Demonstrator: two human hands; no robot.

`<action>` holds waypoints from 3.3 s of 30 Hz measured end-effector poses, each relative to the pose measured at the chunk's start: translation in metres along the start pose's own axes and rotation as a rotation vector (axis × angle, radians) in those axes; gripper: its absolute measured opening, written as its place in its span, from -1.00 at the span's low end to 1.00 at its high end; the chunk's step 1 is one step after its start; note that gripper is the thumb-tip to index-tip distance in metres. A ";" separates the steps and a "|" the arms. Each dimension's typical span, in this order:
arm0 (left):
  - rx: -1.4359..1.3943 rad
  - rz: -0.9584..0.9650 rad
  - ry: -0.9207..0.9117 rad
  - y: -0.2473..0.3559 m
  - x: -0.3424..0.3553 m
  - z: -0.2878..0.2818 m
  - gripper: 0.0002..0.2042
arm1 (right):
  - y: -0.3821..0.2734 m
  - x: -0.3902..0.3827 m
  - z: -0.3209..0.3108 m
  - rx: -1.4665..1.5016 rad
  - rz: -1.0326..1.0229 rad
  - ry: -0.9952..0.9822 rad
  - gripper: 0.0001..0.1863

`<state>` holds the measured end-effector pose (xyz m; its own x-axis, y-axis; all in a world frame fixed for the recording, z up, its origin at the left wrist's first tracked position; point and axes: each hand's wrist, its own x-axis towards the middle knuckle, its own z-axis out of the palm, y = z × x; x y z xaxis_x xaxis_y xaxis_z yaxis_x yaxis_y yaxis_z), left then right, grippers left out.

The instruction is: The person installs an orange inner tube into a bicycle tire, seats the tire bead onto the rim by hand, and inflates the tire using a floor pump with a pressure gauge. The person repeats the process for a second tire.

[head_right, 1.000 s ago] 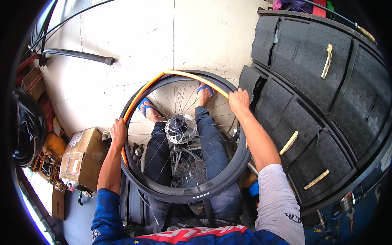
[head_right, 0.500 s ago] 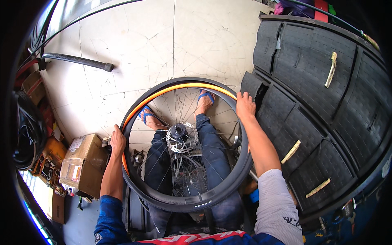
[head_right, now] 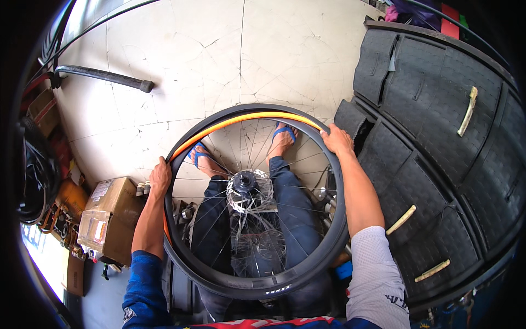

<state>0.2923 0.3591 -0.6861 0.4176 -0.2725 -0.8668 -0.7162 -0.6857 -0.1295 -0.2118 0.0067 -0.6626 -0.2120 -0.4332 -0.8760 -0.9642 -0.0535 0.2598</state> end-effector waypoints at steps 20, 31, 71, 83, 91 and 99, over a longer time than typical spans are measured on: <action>-0.194 -0.208 -0.007 -0.044 -0.199 -0.012 -0.42 | 0.096 -0.117 0.018 0.306 -0.024 0.076 -0.25; -0.558 -0.372 0.101 -0.065 -0.214 0.020 -0.30 | 0.102 -0.145 0.037 0.375 0.062 0.112 -0.19; -2.167 -0.347 -0.379 0.071 -0.446 -0.075 -0.71 | 0.043 -0.444 0.034 1.814 0.005 -0.670 -0.72; -2.029 -0.626 -0.225 0.074 -0.439 -0.051 -0.62 | 0.018 -0.455 0.041 1.658 0.148 -0.484 -0.72; -1.927 -0.907 -0.041 0.081 -0.424 -0.042 -0.54 | 0.014 -0.449 0.076 1.534 0.303 -0.121 -0.55; -1.355 -0.742 0.233 0.038 -0.345 0.016 -0.43 | 0.087 -0.367 0.102 1.416 0.455 0.130 -0.41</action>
<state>0.1126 0.4377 -0.3996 0.6021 0.3834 -0.7003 0.6471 -0.7481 0.1468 -0.2339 0.2529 -0.3606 -0.5874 -0.2517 -0.7692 -0.1880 0.9669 -0.1728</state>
